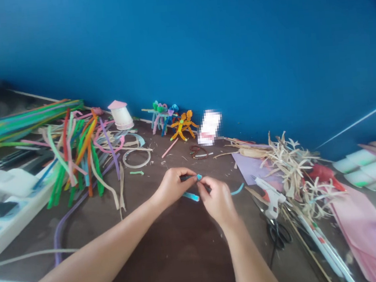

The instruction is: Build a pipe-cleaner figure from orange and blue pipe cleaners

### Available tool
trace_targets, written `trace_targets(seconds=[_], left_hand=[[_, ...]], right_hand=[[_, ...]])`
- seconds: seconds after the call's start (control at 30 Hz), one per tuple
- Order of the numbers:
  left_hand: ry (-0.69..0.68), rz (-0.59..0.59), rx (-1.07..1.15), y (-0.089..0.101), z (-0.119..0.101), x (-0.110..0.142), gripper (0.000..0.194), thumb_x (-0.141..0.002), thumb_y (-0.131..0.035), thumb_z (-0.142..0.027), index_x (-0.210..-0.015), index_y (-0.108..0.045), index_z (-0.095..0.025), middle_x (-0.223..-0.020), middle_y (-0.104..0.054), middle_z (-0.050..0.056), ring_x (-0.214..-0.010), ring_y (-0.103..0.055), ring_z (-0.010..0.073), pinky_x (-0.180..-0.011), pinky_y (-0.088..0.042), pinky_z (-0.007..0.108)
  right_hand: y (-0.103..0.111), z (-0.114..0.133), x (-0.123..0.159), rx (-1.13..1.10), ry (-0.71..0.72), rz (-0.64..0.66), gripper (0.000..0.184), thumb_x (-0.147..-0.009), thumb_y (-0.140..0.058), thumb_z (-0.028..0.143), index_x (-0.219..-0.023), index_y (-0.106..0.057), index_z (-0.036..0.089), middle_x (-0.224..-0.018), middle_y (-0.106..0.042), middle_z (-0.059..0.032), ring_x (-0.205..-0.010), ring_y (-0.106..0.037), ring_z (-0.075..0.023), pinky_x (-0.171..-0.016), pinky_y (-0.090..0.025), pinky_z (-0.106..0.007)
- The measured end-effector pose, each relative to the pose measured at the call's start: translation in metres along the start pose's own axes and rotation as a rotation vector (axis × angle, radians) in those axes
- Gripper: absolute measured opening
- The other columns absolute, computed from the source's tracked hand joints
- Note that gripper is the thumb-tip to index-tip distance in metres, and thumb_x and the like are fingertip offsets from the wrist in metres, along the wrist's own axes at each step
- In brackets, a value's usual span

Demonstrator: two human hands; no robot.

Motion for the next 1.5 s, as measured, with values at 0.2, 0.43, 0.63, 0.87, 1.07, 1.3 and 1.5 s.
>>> trace_targets(seconds=[0.2,0.43,0.63,0.87,1.07,1.3,1.5], left_hand=[[0.037,0.038,0.083,-0.003,0.006,-0.001,0.018,-0.070,-0.057,-0.026,-0.077,-0.068,-0.014,-0.074,-0.069,0.003,-0.071,-0.060,0.0164,-0.064,-0.046,0.023],[0.035,-0.036,0.007,-0.001,0.010,0.000,0.015,-0.069,-0.056,-0.024,-0.074,-0.066,-0.014,-0.070,-0.067,0.002,-0.067,-0.060,0.0154,-0.061,-0.046,0.024],[-0.188,-0.105,-0.327,0.000,-0.001,0.004,0.011,-0.069,-0.055,-0.019,-0.072,-0.066,-0.020,-0.073,-0.067,0.001,-0.070,-0.059,0.0141,-0.071,-0.039,0.026],[-0.306,-0.096,-0.529,-0.001,-0.010,0.007,0.013,-0.071,-0.052,-0.016,-0.070,-0.064,-0.020,-0.072,-0.066,0.001,-0.070,-0.058,0.0149,-0.071,-0.030,0.029],[-0.436,0.027,-0.643,-0.002,-0.017,0.008,0.015,-0.073,-0.049,-0.017,-0.073,-0.064,-0.019,-0.067,-0.063,0.003,-0.068,-0.055,0.0150,-0.071,-0.027,0.030],[-0.393,0.231,-0.375,-0.003,-0.017,0.004,0.014,-0.075,-0.052,-0.022,-0.074,-0.065,-0.020,-0.071,-0.065,0.002,-0.069,-0.057,0.0145,-0.073,-0.033,0.028],[-0.098,0.176,0.023,-0.004,-0.001,0.001,0.020,-0.073,-0.056,-0.032,-0.078,-0.066,-0.015,-0.073,-0.066,0.003,-0.068,-0.058,0.0153,-0.060,-0.042,0.023]], right_hand=[[0.000,0.001,0.000,-0.011,0.016,0.009,0.018,-0.082,-0.044,0.021,-0.074,-0.060,0.019,-0.069,-0.064,-0.0032,-0.061,-0.057,-0.0148,-0.056,-0.036,-0.022],[-0.001,0.004,0.002,0.024,0.060,0.017,0.016,-0.080,-0.045,0.018,-0.083,-0.061,0.020,-0.077,-0.065,-0.0043,-0.070,-0.059,-0.0167,-0.063,-0.039,-0.023],[0.002,0.009,0.004,0.201,0.114,0.037,0.014,-0.077,-0.047,0.014,-0.081,-0.059,0.020,-0.073,-0.063,-0.0040,-0.070,-0.059,-0.0168,-0.063,-0.037,-0.024],[0.003,0.012,0.004,0.236,0.137,0.055,0.013,-0.079,-0.045,0.014,-0.077,-0.057,0.020,-0.071,-0.061,-0.0027,-0.067,-0.057,-0.0157,-0.059,-0.034,-0.023],[0.012,0.009,0.003,0.165,0.116,-0.019,0.011,-0.079,-0.045,0.016,-0.078,-0.056,0.019,-0.072,-0.059,-0.0032,-0.067,-0.055,-0.0153,-0.061,-0.037,-0.023],[0.018,-0.009,-0.004,-0.191,0.013,-0.072,0.012,-0.079,-0.045,0.017,-0.079,-0.056,0.019,-0.078,-0.061,-0.0033,-0.075,-0.056,-0.0157,-0.068,-0.042,-0.023],[0.013,-0.013,-0.005,-0.265,-0.026,-0.003,0.012,-0.079,-0.046,0.021,-0.073,-0.057,0.018,-0.070,-0.061,-0.0012,-0.068,-0.057,-0.0147,-0.065,-0.042,-0.023]])
Point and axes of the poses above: each hand's wrist, its own x-axis away from the middle knuckle, its own y-axis out of the back of the hand, z = x × y, the point moved 5 cm from there along -x, towards the middle knuckle
